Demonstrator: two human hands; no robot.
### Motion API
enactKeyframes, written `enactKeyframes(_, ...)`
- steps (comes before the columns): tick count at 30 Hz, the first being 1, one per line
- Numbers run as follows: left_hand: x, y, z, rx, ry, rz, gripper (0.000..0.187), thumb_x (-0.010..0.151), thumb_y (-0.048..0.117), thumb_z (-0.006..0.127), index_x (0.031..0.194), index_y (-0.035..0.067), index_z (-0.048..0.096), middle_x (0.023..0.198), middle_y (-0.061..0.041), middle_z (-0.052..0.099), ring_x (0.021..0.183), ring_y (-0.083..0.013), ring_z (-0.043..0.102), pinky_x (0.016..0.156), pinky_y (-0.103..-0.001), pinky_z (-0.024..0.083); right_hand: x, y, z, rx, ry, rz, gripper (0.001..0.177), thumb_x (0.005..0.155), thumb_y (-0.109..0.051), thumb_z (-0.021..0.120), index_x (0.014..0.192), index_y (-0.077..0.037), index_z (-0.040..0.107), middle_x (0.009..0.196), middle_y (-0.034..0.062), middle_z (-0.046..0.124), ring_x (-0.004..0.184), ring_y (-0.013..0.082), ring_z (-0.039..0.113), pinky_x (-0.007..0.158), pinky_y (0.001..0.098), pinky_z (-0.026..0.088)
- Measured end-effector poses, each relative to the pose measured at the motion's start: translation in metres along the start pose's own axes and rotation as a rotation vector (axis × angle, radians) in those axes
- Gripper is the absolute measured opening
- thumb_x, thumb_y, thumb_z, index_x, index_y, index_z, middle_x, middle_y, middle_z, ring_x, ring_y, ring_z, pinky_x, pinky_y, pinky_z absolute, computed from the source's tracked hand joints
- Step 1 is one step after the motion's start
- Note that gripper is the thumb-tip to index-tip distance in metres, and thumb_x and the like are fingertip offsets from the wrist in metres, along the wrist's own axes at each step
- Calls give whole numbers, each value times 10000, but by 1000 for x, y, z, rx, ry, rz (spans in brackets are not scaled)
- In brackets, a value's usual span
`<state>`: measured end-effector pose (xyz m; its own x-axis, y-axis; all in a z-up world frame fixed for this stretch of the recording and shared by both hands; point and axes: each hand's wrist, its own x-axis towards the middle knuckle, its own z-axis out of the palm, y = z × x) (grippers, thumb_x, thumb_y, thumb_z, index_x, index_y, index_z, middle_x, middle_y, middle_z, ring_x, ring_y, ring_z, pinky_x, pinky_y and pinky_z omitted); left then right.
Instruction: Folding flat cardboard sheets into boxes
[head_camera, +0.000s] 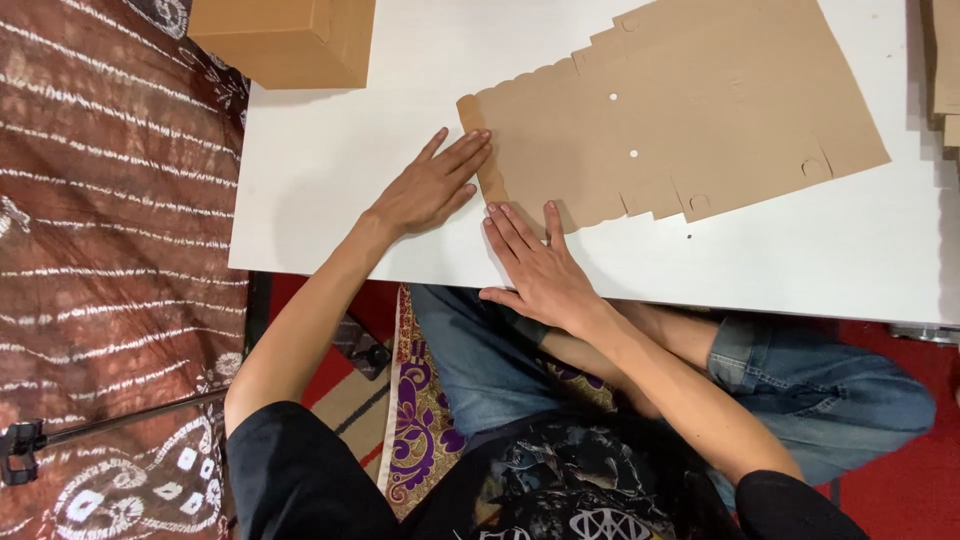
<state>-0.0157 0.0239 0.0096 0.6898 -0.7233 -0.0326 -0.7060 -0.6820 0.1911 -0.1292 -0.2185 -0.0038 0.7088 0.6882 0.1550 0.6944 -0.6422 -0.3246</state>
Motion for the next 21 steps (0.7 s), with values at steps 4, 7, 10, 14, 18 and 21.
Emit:
enactKeyframes(4,12,-10,-6,-19,19,-63,571,1140,380,273,1648,119,301,1709,-70,295,1583,-203,226,1311,-454,26,1,2,0,-9,9,-8,894,1018,-679,408,1604,-12,307,1676,215,290,1569,314,223,1180,736,-11)
enactKeyframes(7,17,-18,-9,-50,47,-84,536,1140,319,314,1638,121,335,1703,-58,311,1577,-187,243,1311,-427,40,8,10,-4,26,15,-26,879,1029,-667,417,1598,-4,319,1672,221,293,1565,324,230,1165,750,-25)
enactKeyframes(10,19,-27,-10,-51,113,82,507,1149,198,287,1594,-42,319,1671,-198,301,1563,-305,257,1290,-486,143,29,29,-10,-79,-56,-75,873,1030,-666,359,1588,1,286,1681,177,263,1562,292,215,1164,748,23)
enactKeyframes(14,27,-39,-10,-62,177,80,472,1141,160,338,1573,-23,387,1655,-217,324,1550,-335,280,1278,-515,176,70,58,-18,-33,-136,-129,875,1044,-655,303,1609,6,207,1690,213,194,1571,325,162,1145,756,-38)
enactKeyframes(18,37,-39,-24,-225,160,-35,478,1119,189,293,1522,13,483,1627,-205,367,1520,-294,320,1262,-500,175,107,71,-35,22,-203,-111,862,1056,-623,258,1599,42,191,1681,246,185,1575,339,99,1139,747,-74)
enactKeyframes(21,38,-44,-16,-291,240,-30,473,1121,151,309,1550,-13,423,1619,-188,400,1532,-290,315,1278,-471,184,126,71,-52,46,-243,-110,897,1046,-652,200,1601,52,172,1689,260,119,1582,312,44,1150,696,-147)
